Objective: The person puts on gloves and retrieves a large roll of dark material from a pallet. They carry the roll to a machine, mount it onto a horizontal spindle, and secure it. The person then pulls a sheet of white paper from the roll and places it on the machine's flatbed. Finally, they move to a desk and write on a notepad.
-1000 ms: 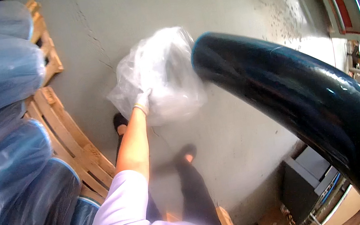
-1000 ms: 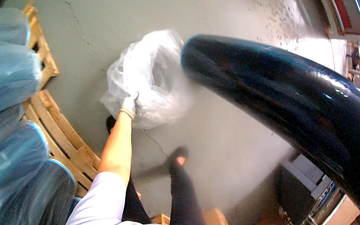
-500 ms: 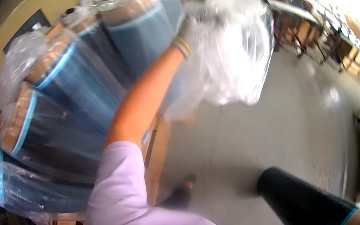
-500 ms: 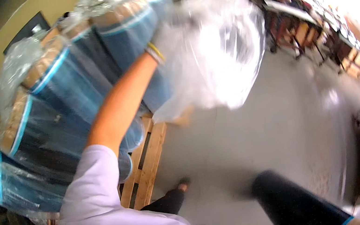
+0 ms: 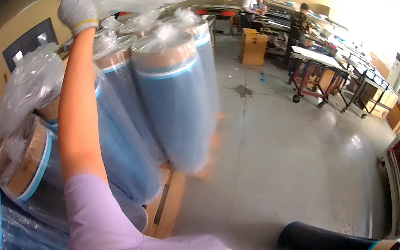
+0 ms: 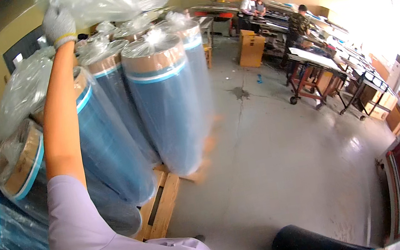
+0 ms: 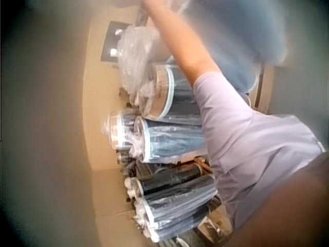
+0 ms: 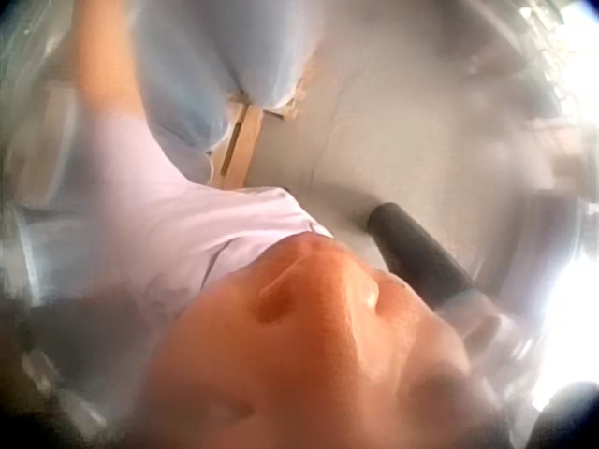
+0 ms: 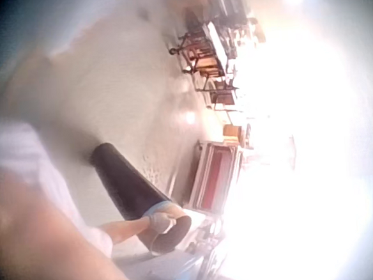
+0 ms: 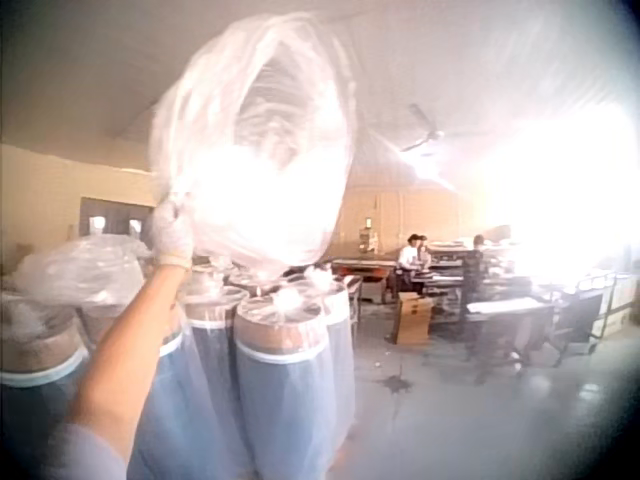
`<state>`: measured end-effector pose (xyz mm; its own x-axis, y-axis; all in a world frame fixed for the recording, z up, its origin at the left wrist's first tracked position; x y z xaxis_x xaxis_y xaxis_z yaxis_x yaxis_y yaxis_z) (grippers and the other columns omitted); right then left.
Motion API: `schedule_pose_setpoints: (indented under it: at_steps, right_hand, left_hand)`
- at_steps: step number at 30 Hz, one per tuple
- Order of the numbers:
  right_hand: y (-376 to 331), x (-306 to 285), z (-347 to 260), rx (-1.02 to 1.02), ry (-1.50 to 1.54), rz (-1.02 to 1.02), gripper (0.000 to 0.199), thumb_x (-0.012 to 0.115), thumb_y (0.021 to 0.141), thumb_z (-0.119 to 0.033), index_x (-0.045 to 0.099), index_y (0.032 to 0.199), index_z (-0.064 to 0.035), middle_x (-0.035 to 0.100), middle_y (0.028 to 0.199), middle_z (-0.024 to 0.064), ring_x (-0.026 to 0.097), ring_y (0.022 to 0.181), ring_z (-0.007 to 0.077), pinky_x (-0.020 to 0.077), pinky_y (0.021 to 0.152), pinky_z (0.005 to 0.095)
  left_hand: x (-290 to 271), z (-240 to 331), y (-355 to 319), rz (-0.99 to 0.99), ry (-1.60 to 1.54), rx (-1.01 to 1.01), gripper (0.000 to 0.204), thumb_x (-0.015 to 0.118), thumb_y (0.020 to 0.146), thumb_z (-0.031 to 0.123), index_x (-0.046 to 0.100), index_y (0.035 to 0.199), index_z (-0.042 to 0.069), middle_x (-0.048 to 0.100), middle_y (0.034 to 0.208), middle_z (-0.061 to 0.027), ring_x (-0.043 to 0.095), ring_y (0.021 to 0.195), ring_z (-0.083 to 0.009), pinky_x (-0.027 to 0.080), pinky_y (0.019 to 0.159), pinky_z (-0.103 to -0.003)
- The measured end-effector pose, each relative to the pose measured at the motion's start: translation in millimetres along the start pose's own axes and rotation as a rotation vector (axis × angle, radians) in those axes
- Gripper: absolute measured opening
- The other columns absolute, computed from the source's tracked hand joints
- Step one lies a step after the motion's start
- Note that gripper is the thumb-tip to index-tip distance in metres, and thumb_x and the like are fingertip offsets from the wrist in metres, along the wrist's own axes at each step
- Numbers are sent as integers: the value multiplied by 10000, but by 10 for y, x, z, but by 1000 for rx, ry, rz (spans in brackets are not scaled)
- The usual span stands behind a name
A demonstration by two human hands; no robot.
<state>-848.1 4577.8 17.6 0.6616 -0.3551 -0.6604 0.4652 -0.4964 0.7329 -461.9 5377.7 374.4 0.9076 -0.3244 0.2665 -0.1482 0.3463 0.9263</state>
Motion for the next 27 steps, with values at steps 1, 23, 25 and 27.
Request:
schedule_pose_setpoints:
  at_steps: [1,23,25,27]
  right_hand:
    - [-17,-25,-21,8,-3,5,331,619,830,-146,626,1152,-68,640,1136,140,601,1070,300,461,936,394]
    - [718,19,1849,-41,-48,-221,293,685,774,-212,634,1060,-169,611,1199,7,481,1235,260,337,1054,399]
    - [875,200,2084,-92,-20,-229,339,731,733,-287,622,1026,-157,595,1198,8,452,1271,254,322,1082,399]
    - [980,232,2366,-61,86,-234,383,779,678,-294,609,985,-140,602,1154,22,451,1280,276,339,1083,410]
  left_hand:
    - [-19,-143,-45,14,240,-6,215,545,901,159,702,1022,75,714,976,-90,663,850,-218,510,769,-345]
    - [3,5859,-5519,-1172,-1363,74,497,624,858,312,526,1263,40,551,1251,-188,488,1216,-358,366,1029,-458]
    - [-201,6894,-5572,-1029,-1432,203,409,637,860,236,583,1238,89,571,1238,-148,484,1217,-344,349,1034,-462]
    - [-305,7729,-5659,-960,-1437,262,295,647,847,275,626,1085,103,612,1045,-116,545,1060,-324,391,937,-454]
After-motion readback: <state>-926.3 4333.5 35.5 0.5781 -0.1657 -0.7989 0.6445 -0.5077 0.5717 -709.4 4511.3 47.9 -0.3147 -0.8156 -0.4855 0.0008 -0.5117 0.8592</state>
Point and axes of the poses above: each hand's wrist, its own y-axis towards the middle knuckle, its own x-axis out of the palm, z = x × y, the point moved 2 cm from there along y, towards the middle knuckle
